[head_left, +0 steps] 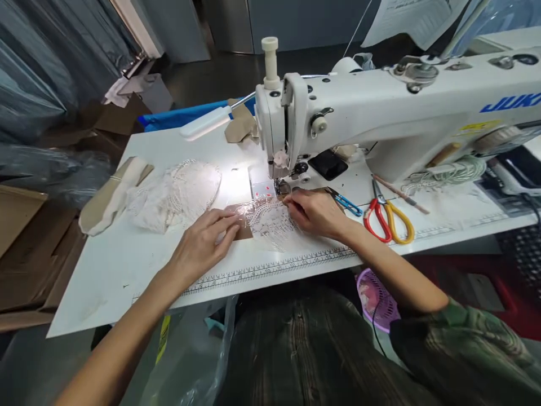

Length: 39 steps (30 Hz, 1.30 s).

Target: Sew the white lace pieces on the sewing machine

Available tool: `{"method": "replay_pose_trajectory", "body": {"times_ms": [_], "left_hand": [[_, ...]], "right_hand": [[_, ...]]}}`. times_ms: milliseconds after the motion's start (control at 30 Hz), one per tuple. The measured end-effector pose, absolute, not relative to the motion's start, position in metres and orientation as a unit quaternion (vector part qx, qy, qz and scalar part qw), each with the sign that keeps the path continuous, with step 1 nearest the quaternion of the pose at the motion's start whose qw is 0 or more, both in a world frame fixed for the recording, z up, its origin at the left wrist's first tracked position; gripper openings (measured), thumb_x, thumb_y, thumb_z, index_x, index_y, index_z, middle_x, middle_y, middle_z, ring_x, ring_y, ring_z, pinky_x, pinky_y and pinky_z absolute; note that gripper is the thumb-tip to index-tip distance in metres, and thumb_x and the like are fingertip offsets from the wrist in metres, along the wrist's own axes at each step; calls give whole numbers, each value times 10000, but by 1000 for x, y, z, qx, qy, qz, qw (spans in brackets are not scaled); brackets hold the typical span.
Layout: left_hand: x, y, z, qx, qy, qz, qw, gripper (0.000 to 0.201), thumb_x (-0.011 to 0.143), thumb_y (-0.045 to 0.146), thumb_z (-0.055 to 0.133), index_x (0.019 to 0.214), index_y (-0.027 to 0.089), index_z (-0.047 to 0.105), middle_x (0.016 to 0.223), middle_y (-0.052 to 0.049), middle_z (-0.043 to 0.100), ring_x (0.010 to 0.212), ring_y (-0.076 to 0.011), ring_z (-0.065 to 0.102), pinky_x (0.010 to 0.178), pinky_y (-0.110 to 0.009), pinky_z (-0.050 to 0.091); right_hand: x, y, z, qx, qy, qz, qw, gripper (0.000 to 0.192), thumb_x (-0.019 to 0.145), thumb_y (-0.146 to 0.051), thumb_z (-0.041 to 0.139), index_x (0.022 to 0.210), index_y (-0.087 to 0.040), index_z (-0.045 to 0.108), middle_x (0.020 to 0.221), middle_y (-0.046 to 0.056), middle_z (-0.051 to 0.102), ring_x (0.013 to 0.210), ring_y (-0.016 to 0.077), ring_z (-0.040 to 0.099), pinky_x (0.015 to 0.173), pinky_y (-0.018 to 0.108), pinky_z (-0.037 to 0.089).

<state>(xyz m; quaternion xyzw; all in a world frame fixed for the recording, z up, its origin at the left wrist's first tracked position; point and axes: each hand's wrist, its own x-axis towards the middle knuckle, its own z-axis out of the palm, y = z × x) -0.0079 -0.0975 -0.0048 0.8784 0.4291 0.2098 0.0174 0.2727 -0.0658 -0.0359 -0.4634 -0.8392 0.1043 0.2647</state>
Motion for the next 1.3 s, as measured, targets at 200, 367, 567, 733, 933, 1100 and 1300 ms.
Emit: {"method": "replay_pose_trajectory", "body": {"times_ms": [200, 367, 567, 733, 933, 1100, 1300], "left_hand": [[33, -86, -29, 910, 364, 193, 34, 353, 985, 330, 502, 1230, 89, 586, 1175, -165, 632, 1078, -269, 620, 841, -421, 577], [32, -59, -12, 935, 334, 69, 98, 432, 954, 448, 529, 1279, 168, 584, 1303, -169, 574, 1041, -303, 608, 817, -474, 540], [53, -30, -17, 855, 461, 162, 175, 297, 943, 381, 525, 1103, 163, 648, 1029, -96, 615, 856, -220, 604, 691, -353, 492], [52, -16, -28, 807, 449, 239, 302, 130, 827, 303, 669, 791, 183, 633, 935, -58, 586, 851, -188, 591, 677, -312, 472], [33, -11, -18, 610, 467, 371, 522, 238, 774, 305, 749, 863, 178, 568, 821, -52, 685, 667, -123, 624, 575, -257, 468], [33, -9, -23, 580, 483, 372, 540, 337, 746, 282, 785, 1009, 161, 613, 820, -65, 712, 663, -136, 654, 538, -250, 466], [36, -11, -27, 590, 486, 381, 520, 296, 776, 254, 761, 1019, 145, 632, 759, -37, 677, 656, -124, 641, 552, -244, 482]], "right_hand": [[282, -43, -33, -490, -841, 128, 192, 321, 924, -225, 407, 1067, -172, 690, 1016, 88, 697, 836, 209, 605, 710, 327, 406], [281, -43, -26, -488, -842, 164, 160, 305, 941, -325, 457, 1103, -177, 669, 998, 84, 691, 808, 195, 587, 660, 306, 357], [260, -41, -17, -514, -828, 204, 98, 213, 914, -347, 512, 928, -173, 634, 874, 78, 660, 694, 168, 526, 598, 313, 288], [247, -33, -15, -515, -788, 307, 142, 294, 821, -399, 667, 982, -164, 595, 797, 30, 620, 668, 143, 508, 622, 297, 340], [236, -26, -22, -462, -736, 451, 203, 251, 866, -387, 629, 746, -173, 574, 645, -25, 531, 580, 91, 433, 544, 288, 280], [239, -28, -38, -493, -693, 461, 252, 275, 894, -439, 569, 917, -174, 636, 687, -13, 582, 617, 109, 491, 571, 285, 339], [240, -27, -39, -498, -713, 436, 233, 223, 891, -376, 561, 885, -166, 635, 656, -13, 566, 582, 104, 468, 557, 284, 333]]}}
